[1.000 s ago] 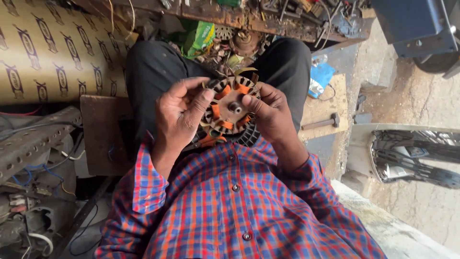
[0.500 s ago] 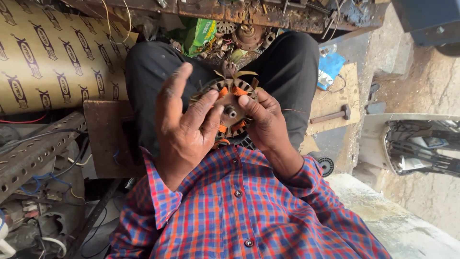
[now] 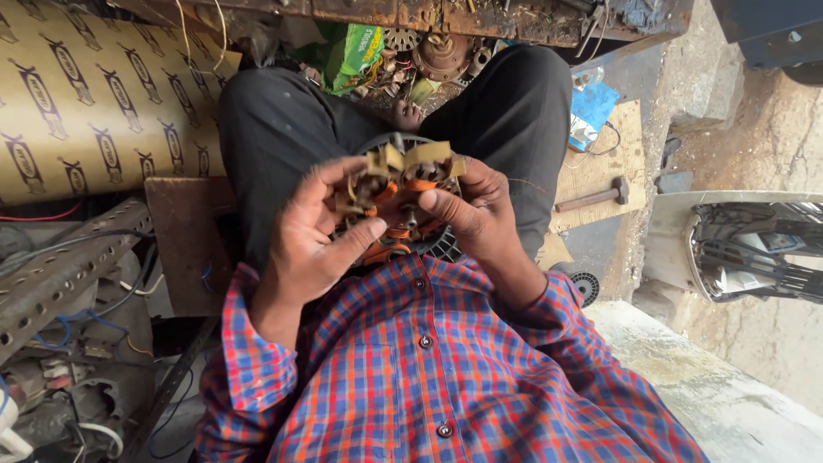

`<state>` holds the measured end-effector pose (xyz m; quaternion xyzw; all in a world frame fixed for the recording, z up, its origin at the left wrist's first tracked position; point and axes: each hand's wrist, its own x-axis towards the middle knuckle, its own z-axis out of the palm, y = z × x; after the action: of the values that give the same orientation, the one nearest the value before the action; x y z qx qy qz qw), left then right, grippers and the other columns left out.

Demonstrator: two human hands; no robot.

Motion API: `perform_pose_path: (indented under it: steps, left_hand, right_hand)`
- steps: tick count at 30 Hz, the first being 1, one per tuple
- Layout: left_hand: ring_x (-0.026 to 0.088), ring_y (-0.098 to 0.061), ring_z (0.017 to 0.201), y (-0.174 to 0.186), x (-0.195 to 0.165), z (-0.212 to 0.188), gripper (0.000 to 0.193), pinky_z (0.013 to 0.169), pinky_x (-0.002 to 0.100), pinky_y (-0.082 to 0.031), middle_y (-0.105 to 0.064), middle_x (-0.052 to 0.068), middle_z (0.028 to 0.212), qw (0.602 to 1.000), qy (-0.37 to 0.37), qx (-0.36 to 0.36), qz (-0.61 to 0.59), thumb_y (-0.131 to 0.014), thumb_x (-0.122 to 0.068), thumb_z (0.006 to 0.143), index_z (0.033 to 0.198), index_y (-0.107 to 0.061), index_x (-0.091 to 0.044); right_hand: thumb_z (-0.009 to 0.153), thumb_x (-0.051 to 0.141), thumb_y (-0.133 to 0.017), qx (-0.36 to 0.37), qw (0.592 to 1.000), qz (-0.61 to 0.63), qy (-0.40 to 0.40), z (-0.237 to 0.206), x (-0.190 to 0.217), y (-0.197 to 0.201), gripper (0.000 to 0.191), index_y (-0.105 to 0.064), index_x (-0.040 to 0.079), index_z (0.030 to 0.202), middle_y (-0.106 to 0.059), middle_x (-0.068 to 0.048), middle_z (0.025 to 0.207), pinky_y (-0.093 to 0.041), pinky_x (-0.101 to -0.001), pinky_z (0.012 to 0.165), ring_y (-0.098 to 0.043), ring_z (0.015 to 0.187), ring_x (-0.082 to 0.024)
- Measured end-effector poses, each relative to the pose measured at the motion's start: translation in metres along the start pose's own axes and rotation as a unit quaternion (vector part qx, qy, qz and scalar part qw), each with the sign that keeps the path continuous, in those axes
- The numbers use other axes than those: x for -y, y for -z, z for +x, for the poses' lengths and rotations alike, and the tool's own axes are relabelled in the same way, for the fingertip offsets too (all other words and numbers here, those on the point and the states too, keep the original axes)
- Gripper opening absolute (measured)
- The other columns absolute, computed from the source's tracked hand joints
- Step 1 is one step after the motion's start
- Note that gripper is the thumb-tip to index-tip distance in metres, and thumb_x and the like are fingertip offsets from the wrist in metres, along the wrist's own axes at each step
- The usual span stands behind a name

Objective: The person sits on the floor and winds copper wire around a motor stator using a small wooden jig. They repeatedly wrap the wire by hand, occasionally pausing to adjust the stator or pull more wire from a spool.

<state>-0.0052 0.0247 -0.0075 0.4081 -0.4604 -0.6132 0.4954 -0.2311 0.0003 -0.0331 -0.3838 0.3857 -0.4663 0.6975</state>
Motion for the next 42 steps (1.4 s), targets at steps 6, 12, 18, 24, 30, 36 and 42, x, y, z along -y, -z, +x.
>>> perform_pose_path:
  steps: [6, 12, 18, 24, 30, 36, 42]
  left_hand:
    - [0.018, -0.068, 0.121, 0.008, 0.051, -0.012, 0.056, 0.108, 0.035, -0.060, -0.067, 0.012, 0.126, 0.997, -0.054, -0.006, 0.050, -0.075, 0.009, 0.096, 0.145, -0.050, -0.001]
    - [0.019, -0.067, 0.121, 0.010, 0.070, -0.015, 0.053, 0.108, 0.033, -0.059, -0.067, 0.012, 0.126, 0.995, -0.064, 0.000, 0.076, -0.075, 0.008, 0.095, 0.142, -0.053, -0.001]
    - [0.020, -0.072, 0.117, 0.007, 0.061, -0.014, 0.050, 0.102, 0.032, -0.062, -0.069, 0.013, 0.125, 0.982, -0.080, 0.005, 0.169, -0.078, 0.004, 0.094, 0.139, -0.058, -0.003]
    - [0.026, -0.071, 0.117, 0.007, 0.044, -0.013, 0.055, 0.100, 0.033, -0.061, -0.068, 0.014, 0.126, 0.952, -0.139, 0.020, 0.273, -0.083, -0.007, 0.091, 0.140, -0.057, -0.001]
    - [0.021, -0.070, 0.105, 0.002, 0.029, 0.018, 0.034, 0.095, 0.031, -0.060, -0.068, 0.011, 0.122, 0.976, -0.164, 0.018, 0.143, -0.078, -0.013, 0.103, 0.132, -0.062, -0.002]
    - [0.017, -0.070, 0.081, 0.008, 0.045, 0.090, 0.021, 0.075, 0.031, -0.056, -0.073, 0.008, 0.087, 0.924, -0.046, 0.109, 0.363, -0.086, -0.023, 0.087, 0.089, -0.076, -0.004]
    - [0.020, -0.072, 0.101, 0.016, -0.019, 0.067, 0.013, 0.089, 0.035, -0.058, -0.074, 0.007, 0.109, 0.944, -0.111, 0.199, 0.240, -0.074, -0.011, 0.090, 0.102, -0.077, -0.008]
  right_hand:
    - [0.089, 0.011, -0.084, 0.133, 0.954, -0.230, 0.141, 0.004, 0.001, 0.018, 0.029, -0.074, 0.002, 0.115, -0.074, -0.006, 0.100, -0.055, -0.0256, 0.082, -0.069, 0.090, -0.011]
    - [0.096, 0.024, -0.083, 0.138, 0.952, -0.235, 0.138, 0.007, -0.002, 0.028, 0.032, -0.073, 0.002, 0.116, -0.072, -0.008, 0.103, -0.056, -0.0288, 0.084, -0.070, 0.094, -0.013]
    - [0.102, 0.045, -0.064, 0.276, 0.911, -0.298, 0.072, 0.038, 0.032, 0.052, 0.048, -0.073, 0.001, 0.119, -0.071, -0.009, 0.100, -0.055, -0.0299, 0.082, -0.070, 0.093, -0.018]
    - [0.089, 0.033, -0.073, 0.321, 0.853, -0.409, 0.045, 0.059, 0.038, 0.072, 0.032, -0.080, 0.004, 0.101, -0.065, -0.010, 0.080, -0.051, -0.0312, 0.063, -0.065, 0.072, -0.017]
    - [0.093, 0.025, -0.077, 0.265, 0.783, -0.537, 0.170, 0.091, 0.047, 0.050, 0.015, -0.078, 0.010, 0.090, -0.066, -0.005, 0.081, -0.051, -0.0346, 0.065, -0.066, 0.073, -0.020]
    - [0.089, 0.028, -0.082, 0.023, 0.560, -0.715, 0.418, 0.062, 0.052, 0.009, 0.006, -0.079, 0.023, 0.092, -0.057, -0.007, 0.082, -0.045, -0.0462, 0.084, -0.059, 0.086, -0.029]
    - [0.081, 0.019, -0.079, 0.328, 0.632, -0.662, 0.235, -0.029, 0.062, -0.002, 0.013, -0.069, 0.012, 0.078, -0.055, -0.005, 0.076, -0.047, -0.0452, 0.081, -0.058, 0.078, -0.023]
